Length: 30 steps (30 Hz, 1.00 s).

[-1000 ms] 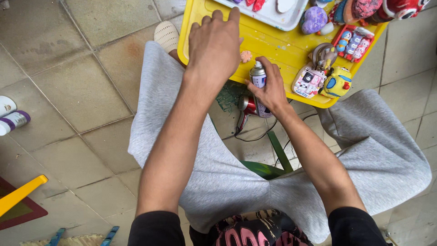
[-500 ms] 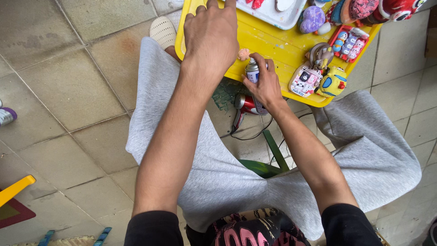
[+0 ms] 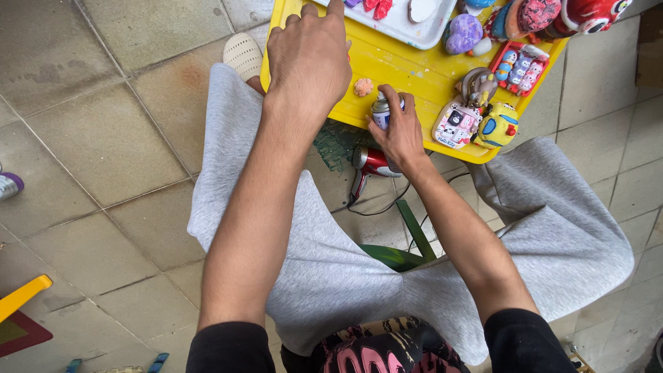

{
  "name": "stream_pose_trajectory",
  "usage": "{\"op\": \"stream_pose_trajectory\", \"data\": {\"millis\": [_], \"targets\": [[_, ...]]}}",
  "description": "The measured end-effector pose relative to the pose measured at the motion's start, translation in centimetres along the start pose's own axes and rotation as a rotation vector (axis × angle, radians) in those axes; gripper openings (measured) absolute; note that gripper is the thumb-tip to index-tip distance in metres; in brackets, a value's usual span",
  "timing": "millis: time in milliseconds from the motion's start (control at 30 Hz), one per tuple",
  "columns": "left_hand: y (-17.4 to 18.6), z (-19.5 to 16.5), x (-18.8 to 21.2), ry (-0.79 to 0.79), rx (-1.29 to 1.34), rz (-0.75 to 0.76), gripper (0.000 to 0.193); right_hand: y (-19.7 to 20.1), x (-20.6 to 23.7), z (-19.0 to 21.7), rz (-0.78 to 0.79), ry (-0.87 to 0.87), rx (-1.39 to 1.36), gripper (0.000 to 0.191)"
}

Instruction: The person sits with a yellow tray on their lap holding small plaster figurines. They first dry a figurine with a hair dryer, then pick up a spray can and spray-paint the figurines one at a time, turning each item and setting finished pieces back on the tray.

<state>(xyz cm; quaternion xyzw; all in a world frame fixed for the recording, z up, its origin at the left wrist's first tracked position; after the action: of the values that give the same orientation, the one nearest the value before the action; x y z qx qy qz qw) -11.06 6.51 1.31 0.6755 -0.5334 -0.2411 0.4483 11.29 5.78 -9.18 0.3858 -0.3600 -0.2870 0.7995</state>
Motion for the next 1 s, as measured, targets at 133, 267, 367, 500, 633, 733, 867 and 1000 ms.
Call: {"op": "stream_pose_trajectory", "data": {"millis": [133, 267, 367, 500, 633, 733, 867, 1000], "targets": [[-0.2, 0.0, 0.0, 0.012, 0.009, 0.025, 0.05, 0.2, 0.1, 0.2, -0.002, 0.001, 0.01, 0.064], [-0.3, -0.1, -0.1, 0.02, 0.015, 0.038, 0.051, 0.7, 0.2, -0.1, -0.028, -0.084, -0.037, 0.063], [-0.2, -0.1, 0.0, 0.025, 0.008, 0.042, 0.053, 0.8, 0.5, 0.6, -0.009, 0.005, 0.039, 0.062], [-0.2, -0.2, 0.0, 0.031, 0.017, 0.045, 0.054, 0.9, 0.6, 0.3, -0.02, -0.042, -0.003, 0.062], [-0.2, -0.4, -0.1, 0.033, 0.032, 0.064, 0.055, 0.7, 0.7, 0.2, -0.041, -0.037, -0.009, 0.062], [-0.1, -0.4, -0.1, 0.043, 0.043, 0.066, 0.056, 0.6, 0.8, -0.5, -0.083, -0.082, -0.033, 0.063], [-0.1, -0.4, -0.1, 0.054, 0.049, 0.093, 0.057, 0.4, 1.1, -0.5, -0.049, -0.058, -0.015, 0.062], [-0.2, -0.5, -0.1, 0.063, 0.042, 0.107, 0.058, 1.2, 1.0, -0.3, -0.097, -0.073, -0.048, 0.063]]}}
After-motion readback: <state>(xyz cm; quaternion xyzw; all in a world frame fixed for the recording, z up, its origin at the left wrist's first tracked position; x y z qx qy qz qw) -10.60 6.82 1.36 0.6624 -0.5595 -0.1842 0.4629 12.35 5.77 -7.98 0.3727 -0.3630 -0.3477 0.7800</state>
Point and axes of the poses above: each hand's wrist, its own x-axis away from the middle knuckle, its own y-axis out of the back of the hand, z = x × y, the point moved 7 cm from there along -x, towards the middle knuckle, and after that the axes turned 8 degrees about x, right-handed, at the moved point
